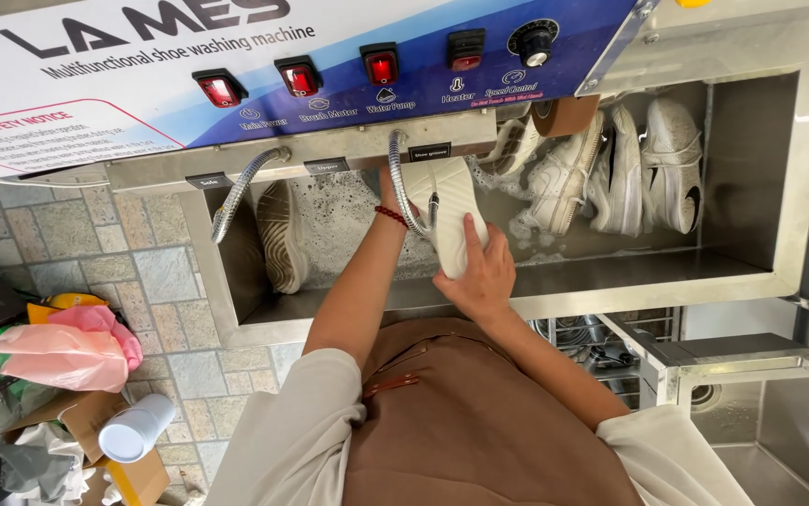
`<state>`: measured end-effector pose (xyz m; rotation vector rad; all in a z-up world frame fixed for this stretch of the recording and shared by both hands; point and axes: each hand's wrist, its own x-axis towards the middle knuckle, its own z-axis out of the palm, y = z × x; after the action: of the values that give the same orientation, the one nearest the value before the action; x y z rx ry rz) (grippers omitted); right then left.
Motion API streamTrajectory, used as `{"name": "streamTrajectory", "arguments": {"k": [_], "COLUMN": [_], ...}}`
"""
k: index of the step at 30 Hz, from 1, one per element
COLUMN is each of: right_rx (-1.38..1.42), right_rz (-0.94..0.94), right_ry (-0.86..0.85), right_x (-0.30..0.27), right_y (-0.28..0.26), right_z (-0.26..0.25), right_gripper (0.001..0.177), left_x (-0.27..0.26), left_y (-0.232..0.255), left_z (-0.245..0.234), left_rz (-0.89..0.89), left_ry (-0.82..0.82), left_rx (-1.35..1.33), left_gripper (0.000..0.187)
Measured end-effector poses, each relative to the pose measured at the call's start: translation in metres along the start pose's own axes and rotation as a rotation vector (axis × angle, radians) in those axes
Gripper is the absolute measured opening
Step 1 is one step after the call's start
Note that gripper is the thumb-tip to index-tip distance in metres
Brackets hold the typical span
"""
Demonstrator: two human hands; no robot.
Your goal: Cleaning and scrubbing sneakers using a specialized shoe washing station with water nozzles and brushes.
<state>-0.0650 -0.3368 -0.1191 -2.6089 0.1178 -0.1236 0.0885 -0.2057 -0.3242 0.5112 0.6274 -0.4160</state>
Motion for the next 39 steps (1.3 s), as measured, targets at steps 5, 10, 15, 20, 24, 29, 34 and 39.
{"name": "streamTrajectory", "arguments": {"k": [5, 10, 15, 20, 24, 29, 34, 39], "right_rx": [-0.007, 0.007, -0.007, 0.041, 0.019, 0.033, 0.015, 0.047], "right_rz": [-0.007, 0.023, -0.010, 0.029, 0.014, 0.024, 0.023, 0.033], "right_ry": [0.029, -0.005, 0.085, 0.019, 0.046, 0.009, 0.015, -0.023], "right_x": [-0.003, -0.001, 0.001, 0.003, 0.003, 0.006, 0.004, 0.006], "right_y": [0.005, 0.004, 0.006, 0.000, 0.004, -0.002, -0.002, -0.001], "right_z": [0.004, 0.003, 0.001, 0.006, 0.001, 0.003, 0.001, 0.008], "right_gripper": [0.109, 0.109, 0.104, 0.103, 0.105, 0.104, 0.103, 0.104], "left_x": [-0.012, -0.015, -0.001, -0.017, 0.013, -0.008, 0.013, -0.019], "left_y": [0.001, 0.003, -0.014, 0.015, -0.011, 0.012, -0.008, 0.019], "left_z": [0.024, 0.028, 0.017, 0.029, 0.004, 0.020, -0.003, 0.026], "left_rz": [-0.016, 0.015, 0.166, -0.003, -0.032, 0.028, -0.087, -0.001], "left_ry": [0.115, 0.108, 0.045, 0.285, 0.125, 0.263, 0.268, 0.161], "left_rx": [-0.062, -0.036, 0.283, 0.005, -0.005, 0.051, -0.013, -0.056], "left_gripper": [0.048, 0.050, 0.041, 0.050, 0.044, 0.050, 0.045, 0.057]}}
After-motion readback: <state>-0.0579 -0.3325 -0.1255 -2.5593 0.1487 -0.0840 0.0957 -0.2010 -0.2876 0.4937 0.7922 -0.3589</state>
